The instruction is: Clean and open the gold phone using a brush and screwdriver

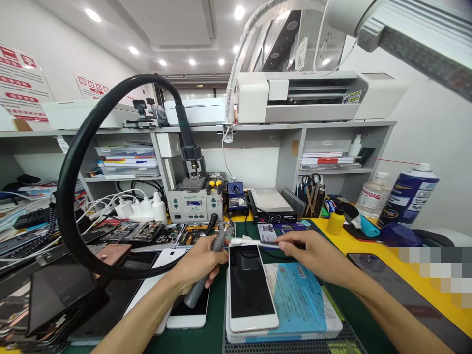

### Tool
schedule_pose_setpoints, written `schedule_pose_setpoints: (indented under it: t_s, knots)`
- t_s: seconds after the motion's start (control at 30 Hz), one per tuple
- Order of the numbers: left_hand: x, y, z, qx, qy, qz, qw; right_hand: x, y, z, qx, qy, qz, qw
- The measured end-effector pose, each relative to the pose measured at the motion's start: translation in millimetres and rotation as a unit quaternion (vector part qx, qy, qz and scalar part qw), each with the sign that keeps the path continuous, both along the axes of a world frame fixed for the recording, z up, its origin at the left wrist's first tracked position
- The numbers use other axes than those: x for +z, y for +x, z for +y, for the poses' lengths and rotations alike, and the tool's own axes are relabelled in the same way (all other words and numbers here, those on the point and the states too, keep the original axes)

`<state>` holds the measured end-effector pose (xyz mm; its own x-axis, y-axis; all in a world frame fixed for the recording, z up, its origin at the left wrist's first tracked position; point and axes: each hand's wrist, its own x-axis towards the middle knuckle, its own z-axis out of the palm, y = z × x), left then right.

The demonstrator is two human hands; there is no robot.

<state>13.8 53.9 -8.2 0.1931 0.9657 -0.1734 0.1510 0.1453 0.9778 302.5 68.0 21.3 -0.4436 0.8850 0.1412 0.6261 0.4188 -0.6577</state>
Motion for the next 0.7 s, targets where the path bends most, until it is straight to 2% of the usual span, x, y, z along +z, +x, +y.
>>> schedule_pose_setpoints:
  t_s: [0.07,0.23,0.37,0.53,0.63,0.7]
  knots:
    - [1.0,0.9,0.1,0.0,-0.002,-0.002,1.0,-1.7,-1.4,1.2,-0.032,0.012,0.013,0.999]
    - [2.2,0.8,0.7,0.001,-0.012,0.002,1.0,-0.7,-2.6,-1.1,0.023,-0.037,0.004,0.999]
    - [2.7,-1.4,2.0,0.012,-0.016,0.004,1.0,-0.6,-2.8,-0.8,-0.04,0.01,0.02,0.999]
    - [4.1,0.2,1.2,0.017,-0.019,0.006,1.0,-4.8,1.3,3.3,-0.022,-0.006,0.014,1.0]
    - [5.1,1.2,0.1,0.016,-0.02,0.006,1.0,-7.8,2.0,6.0,-0.064,0.019,0.021,0.998]
    - [5.2,1.2,-0.2,0.014,-0.02,0.007,1.0,-9.2,2.2,7.6,-0.063,0.013,0.026,0.998]
